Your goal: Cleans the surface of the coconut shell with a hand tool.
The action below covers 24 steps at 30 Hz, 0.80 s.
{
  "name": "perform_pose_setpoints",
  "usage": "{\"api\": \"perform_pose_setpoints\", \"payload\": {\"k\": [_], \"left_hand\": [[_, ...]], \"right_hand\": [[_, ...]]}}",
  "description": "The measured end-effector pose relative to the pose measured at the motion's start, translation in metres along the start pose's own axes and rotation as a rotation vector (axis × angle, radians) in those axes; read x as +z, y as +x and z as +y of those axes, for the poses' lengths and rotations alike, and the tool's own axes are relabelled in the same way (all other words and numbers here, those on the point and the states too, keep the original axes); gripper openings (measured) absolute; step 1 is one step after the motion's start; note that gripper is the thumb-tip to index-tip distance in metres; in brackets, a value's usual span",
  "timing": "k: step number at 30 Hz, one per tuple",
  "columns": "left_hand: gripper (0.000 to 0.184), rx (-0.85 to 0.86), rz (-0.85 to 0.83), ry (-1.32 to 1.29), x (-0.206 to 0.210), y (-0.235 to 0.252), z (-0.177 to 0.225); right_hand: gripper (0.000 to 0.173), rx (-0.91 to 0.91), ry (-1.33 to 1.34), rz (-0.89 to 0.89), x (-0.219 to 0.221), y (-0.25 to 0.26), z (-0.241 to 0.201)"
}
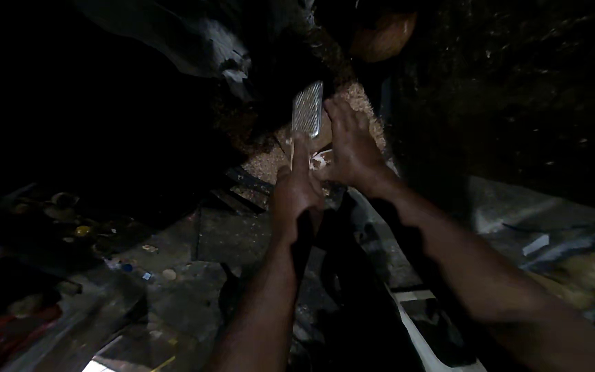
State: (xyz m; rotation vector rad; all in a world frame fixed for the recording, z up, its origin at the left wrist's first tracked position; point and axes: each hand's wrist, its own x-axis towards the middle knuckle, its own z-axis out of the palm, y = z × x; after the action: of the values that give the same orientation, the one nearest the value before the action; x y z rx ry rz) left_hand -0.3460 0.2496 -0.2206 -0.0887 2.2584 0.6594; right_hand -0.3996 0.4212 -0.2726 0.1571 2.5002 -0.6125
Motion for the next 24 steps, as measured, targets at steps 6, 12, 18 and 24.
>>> {"api": "perform_pose_setpoints", "payload": {"k": [6, 12, 18, 24], "left_hand": [[0.068, -0.032, 0.059, -0.091, 0.053, -0.06, -0.032], [0.07, 0.145, 0.21, -0.103, 0.044, 0.005, -0.02], [0.075, 0.016, 0.144, -0.239, 0.08, -0.046, -0.047], [0.074, 0.049, 0.143, -0.265, 0.066, -0.018, -0.04]], "right_hand": [[0.143, 0.06, -0.013, -0.044, -0.01, 0.007, 0.003], [0.152, 0.075, 0.052, -0.048, -0.006, 0.01, 0.009], [0.145, 0.153, 0.087, -0.059, -0.012, 0.015, 0.004], [0.147, 0.089, 0.189, 0.037, 0.004, 0.005, 0.024]]}}
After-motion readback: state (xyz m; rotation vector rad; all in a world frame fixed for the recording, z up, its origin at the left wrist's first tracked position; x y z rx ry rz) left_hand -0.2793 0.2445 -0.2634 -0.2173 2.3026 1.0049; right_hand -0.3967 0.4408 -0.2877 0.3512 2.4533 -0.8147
